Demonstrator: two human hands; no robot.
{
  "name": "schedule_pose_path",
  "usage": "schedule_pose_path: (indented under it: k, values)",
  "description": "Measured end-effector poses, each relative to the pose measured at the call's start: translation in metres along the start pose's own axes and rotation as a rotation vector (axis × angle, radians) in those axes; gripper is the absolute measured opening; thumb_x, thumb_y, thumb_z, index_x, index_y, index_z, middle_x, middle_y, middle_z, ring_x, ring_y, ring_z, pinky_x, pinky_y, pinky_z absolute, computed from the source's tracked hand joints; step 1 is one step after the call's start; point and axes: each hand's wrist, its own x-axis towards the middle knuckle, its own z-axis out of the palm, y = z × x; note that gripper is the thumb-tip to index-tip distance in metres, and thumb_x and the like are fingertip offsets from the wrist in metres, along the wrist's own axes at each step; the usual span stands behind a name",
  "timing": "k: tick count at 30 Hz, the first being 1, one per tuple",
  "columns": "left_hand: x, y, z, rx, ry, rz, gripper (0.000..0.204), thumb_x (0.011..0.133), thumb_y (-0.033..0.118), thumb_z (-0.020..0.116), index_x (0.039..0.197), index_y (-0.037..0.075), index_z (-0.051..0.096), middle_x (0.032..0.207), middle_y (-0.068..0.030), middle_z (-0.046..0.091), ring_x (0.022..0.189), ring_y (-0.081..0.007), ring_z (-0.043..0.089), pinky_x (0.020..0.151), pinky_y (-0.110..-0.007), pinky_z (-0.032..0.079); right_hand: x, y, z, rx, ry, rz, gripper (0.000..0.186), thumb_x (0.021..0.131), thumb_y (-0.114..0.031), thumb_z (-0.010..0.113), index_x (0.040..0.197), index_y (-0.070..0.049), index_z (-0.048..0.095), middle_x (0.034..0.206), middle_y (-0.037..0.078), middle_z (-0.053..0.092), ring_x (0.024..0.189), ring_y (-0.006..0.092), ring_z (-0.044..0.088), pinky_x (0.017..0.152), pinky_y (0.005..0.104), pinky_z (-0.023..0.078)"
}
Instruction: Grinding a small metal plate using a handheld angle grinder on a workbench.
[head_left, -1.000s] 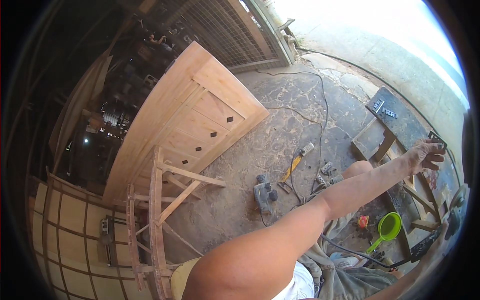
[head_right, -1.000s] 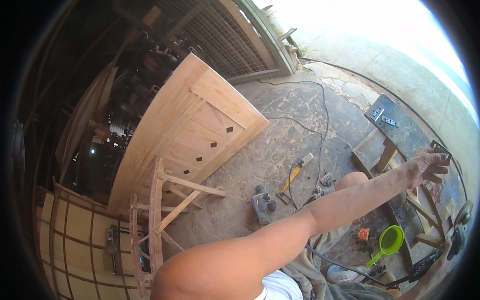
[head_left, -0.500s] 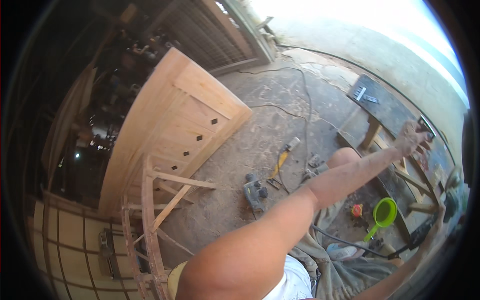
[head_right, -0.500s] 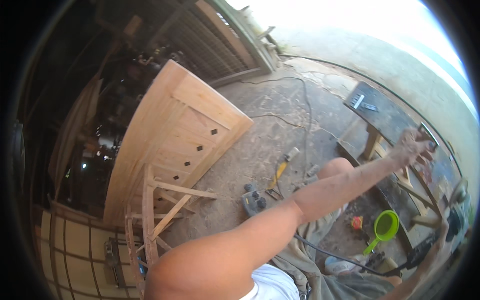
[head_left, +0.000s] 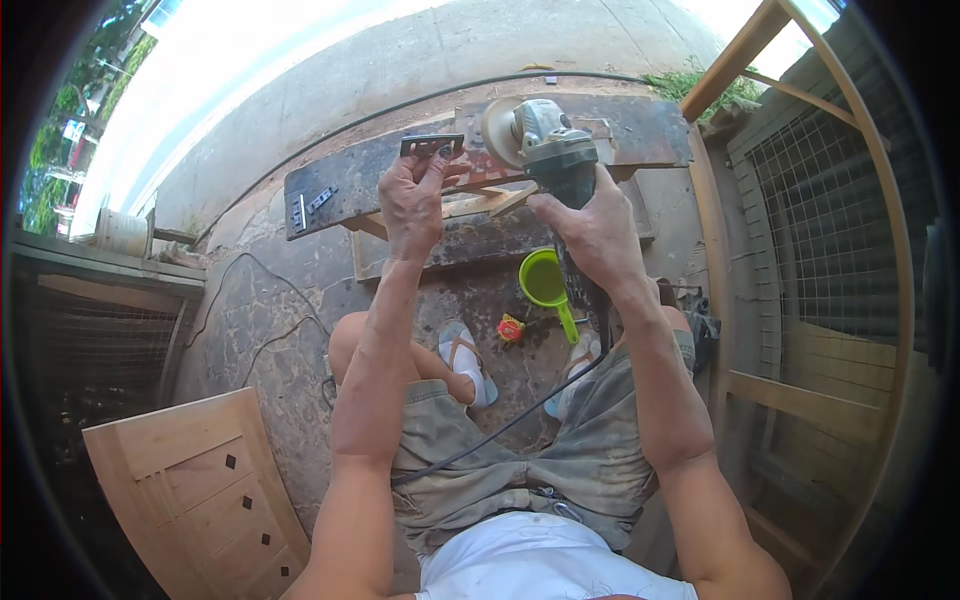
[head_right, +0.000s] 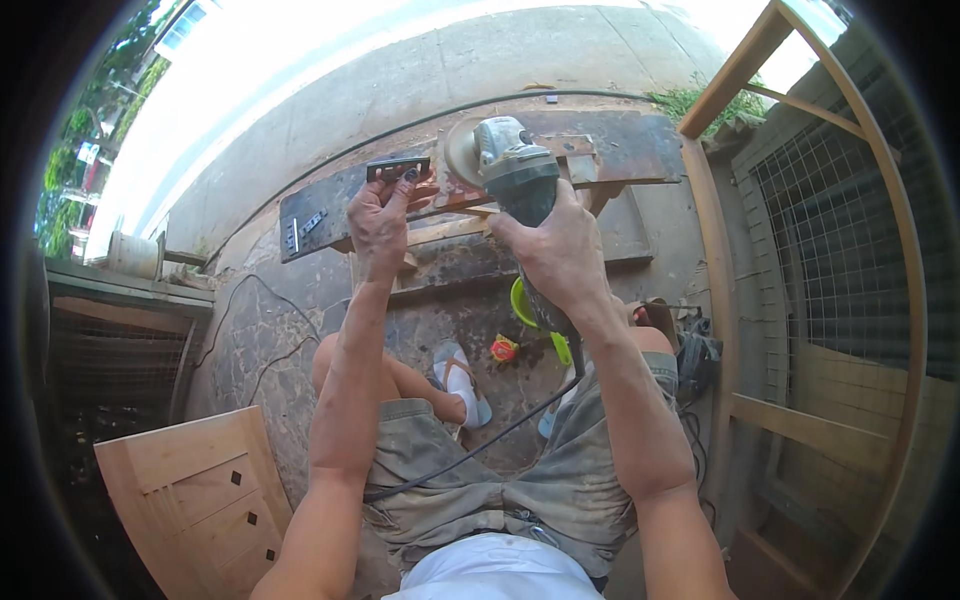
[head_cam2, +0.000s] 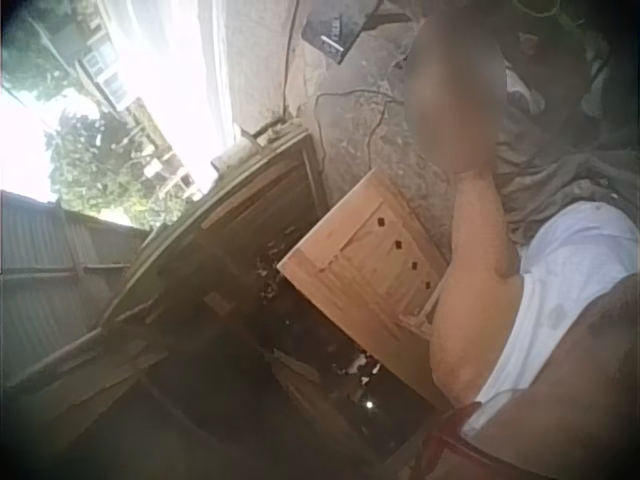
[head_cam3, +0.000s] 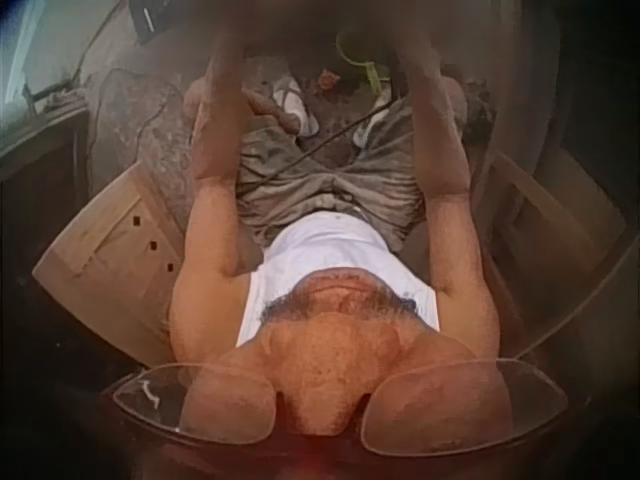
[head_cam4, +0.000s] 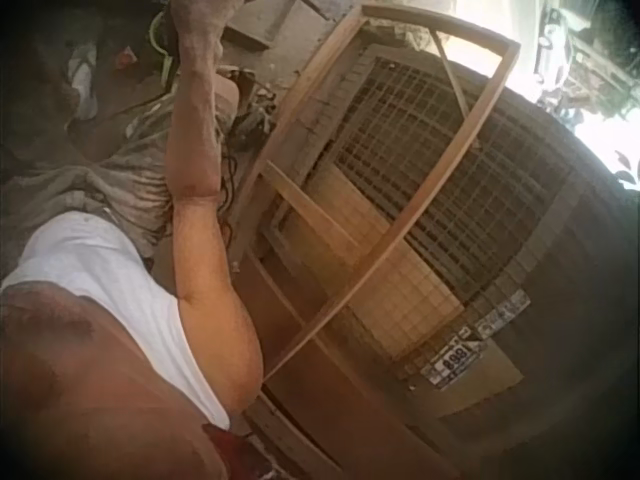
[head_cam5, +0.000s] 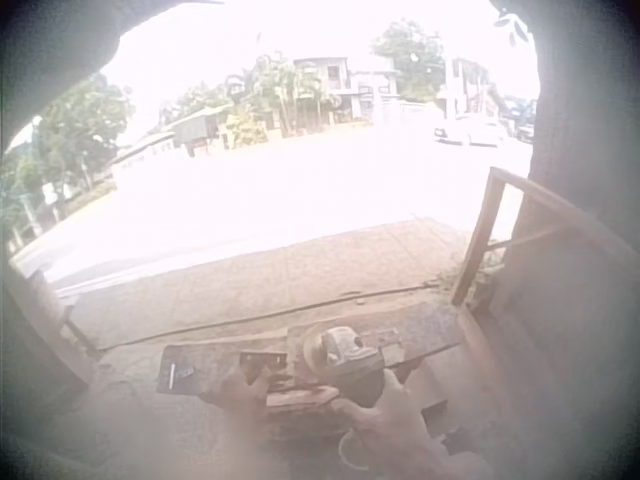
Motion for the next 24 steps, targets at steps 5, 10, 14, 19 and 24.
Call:
schedule_pose_path:
  k: [5,10,14,19,24]
  values:
    - [-0.002,0.000,-0.004,0.053,0.000,0.019,0.022,0.113,0.008,0.067,0.130,-0.005,0.073,0.116,-0.0169,0.083,0.097,-0.0247,0.084,0.084,-0.035,0.069,-0.003,-0.008,0.007,-0.055,-0.017,0.008,0.069,0.087,-0.039,0.085,0.128,0.012,0.065,0.109,0.032,0.080,0.108,0.0446,0.080,0.099,0.0495,0.061]
    - [-0.004,0.003,0.000,0.022,-0.021,0.023,0.022,0.113,0.007,0.067,0.129,-0.006,0.072,0.118,-0.0170,0.083,0.098,-0.0253,0.084,0.084,-0.035,0.070,-0.004,-0.007,0.009,-0.071,-0.028,-0.016,0.071,0.087,-0.040,0.084,0.129,0.013,0.064,0.108,0.032,0.080,0.106,0.0453,0.080,0.099,0.0493,0.061]
    - [-0.006,0.006,-0.002,0.061,-0.043,0.015,0.022,0.113,0.008,0.067,0.129,-0.006,0.072,0.118,-0.0166,0.083,0.099,-0.0254,0.084,0.084,-0.036,0.070,-0.005,-0.011,0.010,-0.102,-0.043,-0.003,0.071,0.087,-0.040,0.084,0.129,0.013,0.064,0.108,0.033,0.080,0.105,0.0449,0.081,0.099,0.0497,0.061]
    - [-0.004,0.000,-0.007,0.131,-0.038,0.021,0.021,0.113,0.007,0.067,0.129,-0.004,0.075,0.115,-0.0136,0.084,0.098,-0.0221,0.083,0.086,-0.033,0.067,-0.006,-0.012,0.013,-0.092,-0.051,-0.004,0.070,0.086,-0.039,0.085,0.128,0.013,0.065,0.107,0.033,0.080,0.104,0.0442,0.081,0.098,0.0501,0.062]
    - [-0.007,-0.001,-0.008,0.099,-0.052,0.027,0.022,0.113,0.008,0.067,0.130,-0.004,0.075,0.115,-0.0128,0.084,0.099,-0.0206,0.083,0.086,-0.032,0.066,-0.006,-0.012,0.014,-0.102,-0.051,-0.025,0.070,0.086,-0.039,0.084,0.128,0.013,0.065,0.108,0.032,0.080,0.105,0.0436,0.081,0.099,0.0500,0.061]
